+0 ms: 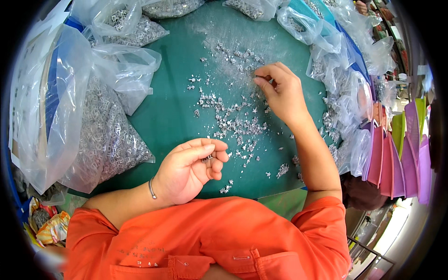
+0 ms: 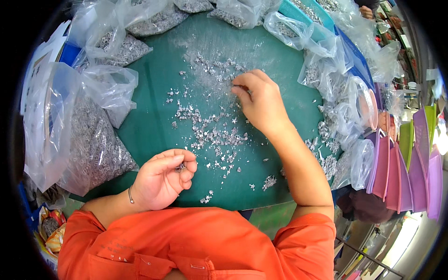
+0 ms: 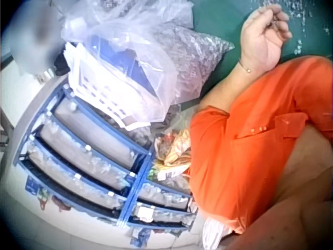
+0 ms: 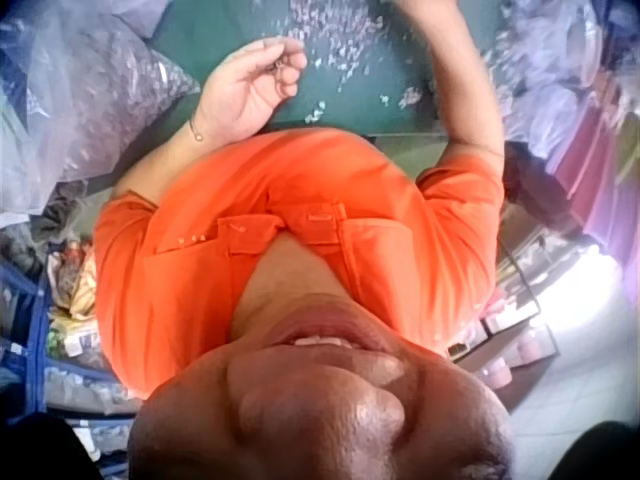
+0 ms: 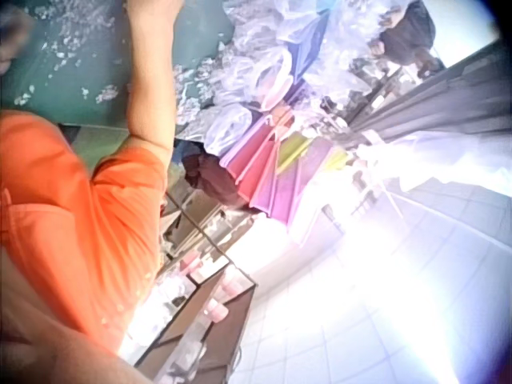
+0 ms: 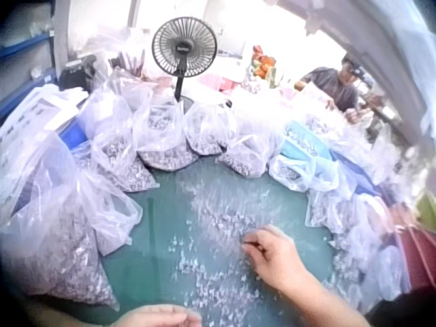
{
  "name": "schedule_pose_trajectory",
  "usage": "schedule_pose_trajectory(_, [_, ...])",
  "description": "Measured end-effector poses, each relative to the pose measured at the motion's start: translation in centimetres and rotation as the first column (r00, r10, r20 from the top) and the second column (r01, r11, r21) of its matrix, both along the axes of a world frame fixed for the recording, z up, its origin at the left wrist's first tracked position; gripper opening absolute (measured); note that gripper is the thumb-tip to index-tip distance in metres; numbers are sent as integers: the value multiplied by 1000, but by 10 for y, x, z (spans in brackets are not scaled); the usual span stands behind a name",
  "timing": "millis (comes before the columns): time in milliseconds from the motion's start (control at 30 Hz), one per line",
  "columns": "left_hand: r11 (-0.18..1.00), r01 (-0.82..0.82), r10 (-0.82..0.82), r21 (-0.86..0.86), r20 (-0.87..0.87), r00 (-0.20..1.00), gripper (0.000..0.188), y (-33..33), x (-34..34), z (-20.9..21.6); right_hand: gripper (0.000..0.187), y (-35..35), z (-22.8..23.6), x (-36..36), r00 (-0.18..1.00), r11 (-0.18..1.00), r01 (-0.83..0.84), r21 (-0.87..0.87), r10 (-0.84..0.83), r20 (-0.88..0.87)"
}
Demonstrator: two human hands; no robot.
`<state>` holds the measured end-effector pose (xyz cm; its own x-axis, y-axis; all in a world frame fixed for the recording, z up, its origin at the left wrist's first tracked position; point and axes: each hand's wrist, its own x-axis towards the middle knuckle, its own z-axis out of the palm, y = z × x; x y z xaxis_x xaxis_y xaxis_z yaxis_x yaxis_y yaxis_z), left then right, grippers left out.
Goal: The person sorts small metal charms by hand on a green surface, picking individual charms from a pile and moving them into different groups.
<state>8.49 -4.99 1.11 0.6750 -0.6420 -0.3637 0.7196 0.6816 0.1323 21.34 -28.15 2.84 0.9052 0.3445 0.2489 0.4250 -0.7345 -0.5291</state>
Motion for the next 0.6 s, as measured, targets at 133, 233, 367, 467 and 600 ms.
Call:
schedule_pose_trajectory(133, [1000,-1,1,2,-8,1000,23,0,-1,2,17,-7,17,-1,808,825,248,508,113,-578])
schedule_pose_trajectory(233, [999,6,-5,38,-10,1000,23,0,0,5,21,-18,19,-1,669,632,372,680,326,-668])
schedule_pose_trajectory(367, [998,11,-10,57,-18,1000,23,0,-1,5,20,-22,18,-5,603,538,456,709,399,-691])
schedule_pose_trajectory(467, [996,9,-7,85,-32,999,22,0,1,8,20,-23,17,-7,598,507,471,722,418,-684])
schedule_pose_trajectory(600, [999,-6,7,33,-30,1000,23,0,-1,4,15,-25,22,-3,524,625,471,623,370,-767])
